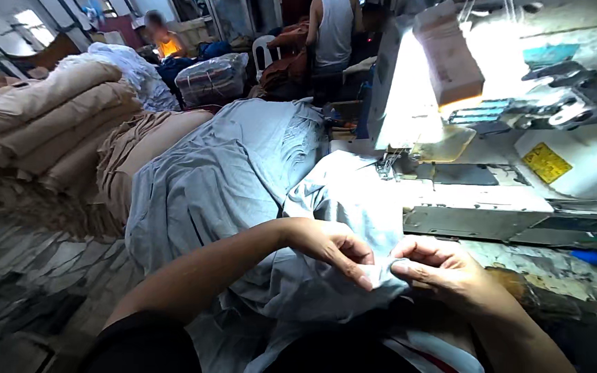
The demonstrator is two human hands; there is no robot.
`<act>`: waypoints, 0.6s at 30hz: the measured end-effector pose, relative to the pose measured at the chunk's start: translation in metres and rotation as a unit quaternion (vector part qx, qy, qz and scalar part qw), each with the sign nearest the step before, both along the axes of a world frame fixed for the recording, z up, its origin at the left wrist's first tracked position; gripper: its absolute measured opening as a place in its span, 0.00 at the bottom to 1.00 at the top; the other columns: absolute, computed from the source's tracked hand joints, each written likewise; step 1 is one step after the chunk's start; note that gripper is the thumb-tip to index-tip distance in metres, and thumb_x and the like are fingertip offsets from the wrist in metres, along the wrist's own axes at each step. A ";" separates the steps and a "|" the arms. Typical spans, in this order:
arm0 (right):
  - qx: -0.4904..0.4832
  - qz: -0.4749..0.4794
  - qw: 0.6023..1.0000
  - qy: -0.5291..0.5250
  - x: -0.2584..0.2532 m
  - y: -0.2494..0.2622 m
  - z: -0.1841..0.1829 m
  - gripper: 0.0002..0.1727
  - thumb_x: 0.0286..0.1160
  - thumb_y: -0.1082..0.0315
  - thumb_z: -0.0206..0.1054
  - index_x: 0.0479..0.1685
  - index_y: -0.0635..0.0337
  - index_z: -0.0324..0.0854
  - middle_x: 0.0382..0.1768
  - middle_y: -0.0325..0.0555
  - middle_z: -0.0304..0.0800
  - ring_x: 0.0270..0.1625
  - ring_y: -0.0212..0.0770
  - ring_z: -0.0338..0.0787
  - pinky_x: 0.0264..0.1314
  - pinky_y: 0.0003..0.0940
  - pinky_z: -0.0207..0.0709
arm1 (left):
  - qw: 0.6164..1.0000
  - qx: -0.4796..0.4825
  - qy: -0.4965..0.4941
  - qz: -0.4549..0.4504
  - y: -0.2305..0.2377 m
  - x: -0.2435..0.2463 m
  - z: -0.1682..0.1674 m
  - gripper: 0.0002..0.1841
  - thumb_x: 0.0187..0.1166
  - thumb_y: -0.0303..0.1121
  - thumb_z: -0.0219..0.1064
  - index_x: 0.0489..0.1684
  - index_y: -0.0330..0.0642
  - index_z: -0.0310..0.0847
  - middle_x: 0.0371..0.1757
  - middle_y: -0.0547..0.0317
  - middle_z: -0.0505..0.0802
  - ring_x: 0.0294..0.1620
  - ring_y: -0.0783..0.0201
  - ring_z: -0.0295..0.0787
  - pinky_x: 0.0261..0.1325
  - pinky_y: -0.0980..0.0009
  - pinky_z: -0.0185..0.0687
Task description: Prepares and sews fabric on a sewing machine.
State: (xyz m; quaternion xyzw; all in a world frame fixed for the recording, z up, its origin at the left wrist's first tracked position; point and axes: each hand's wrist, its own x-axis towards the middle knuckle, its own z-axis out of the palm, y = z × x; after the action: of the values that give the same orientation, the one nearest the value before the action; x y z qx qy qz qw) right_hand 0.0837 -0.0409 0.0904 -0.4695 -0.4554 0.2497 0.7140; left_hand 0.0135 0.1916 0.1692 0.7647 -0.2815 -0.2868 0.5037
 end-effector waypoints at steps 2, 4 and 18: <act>0.000 -0.005 1.000 -0.005 0.000 -0.002 -0.002 0.04 0.76 0.62 0.73 0.44 0.44 0.92 0.35 0.23 0.95 0.34 0.15 0.88 0.39 0.10 0.81 | 0.999 -0.029 -0.013 0.006 0.000 -0.004 0.004 0.07 0.76 0.25 0.67 0.28 0.34 0.82 0.24 0.74 0.82 0.27 0.89 0.74 0.32 0.89 0.66; -0.001 -0.004 1.000 -0.007 -0.002 -0.004 -0.003 0.04 0.76 0.62 0.73 0.44 0.44 0.92 0.35 0.23 0.95 0.35 0.15 0.88 0.39 0.10 0.81 | 0.998 -0.050 -0.034 0.009 0.003 -0.006 0.002 0.07 0.74 0.26 0.68 0.26 0.37 0.79 0.29 0.72 0.82 0.33 0.88 0.75 0.36 0.87 0.67; 0.008 -0.014 0.999 -0.048 -0.004 -0.004 0.003 0.05 0.77 0.61 0.72 0.46 0.42 0.92 0.36 0.22 0.95 0.36 0.15 0.89 0.42 0.11 0.83 | 0.994 0.012 -0.067 0.086 0.003 -0.026 0.019 0.05 0.75 0.23 0.69 0.30 0.31 0.83 0.24 0.71 0.85 0.28 0.89 0.77 0.34 0.89 0.71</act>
State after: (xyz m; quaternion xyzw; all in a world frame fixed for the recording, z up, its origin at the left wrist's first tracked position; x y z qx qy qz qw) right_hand 0.0797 -0.0446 0.0930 -0.4812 -0.4847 0.2131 0.6987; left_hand -0.0125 0.1949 0.1881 0.8096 -0.2446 -0.1938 0.4972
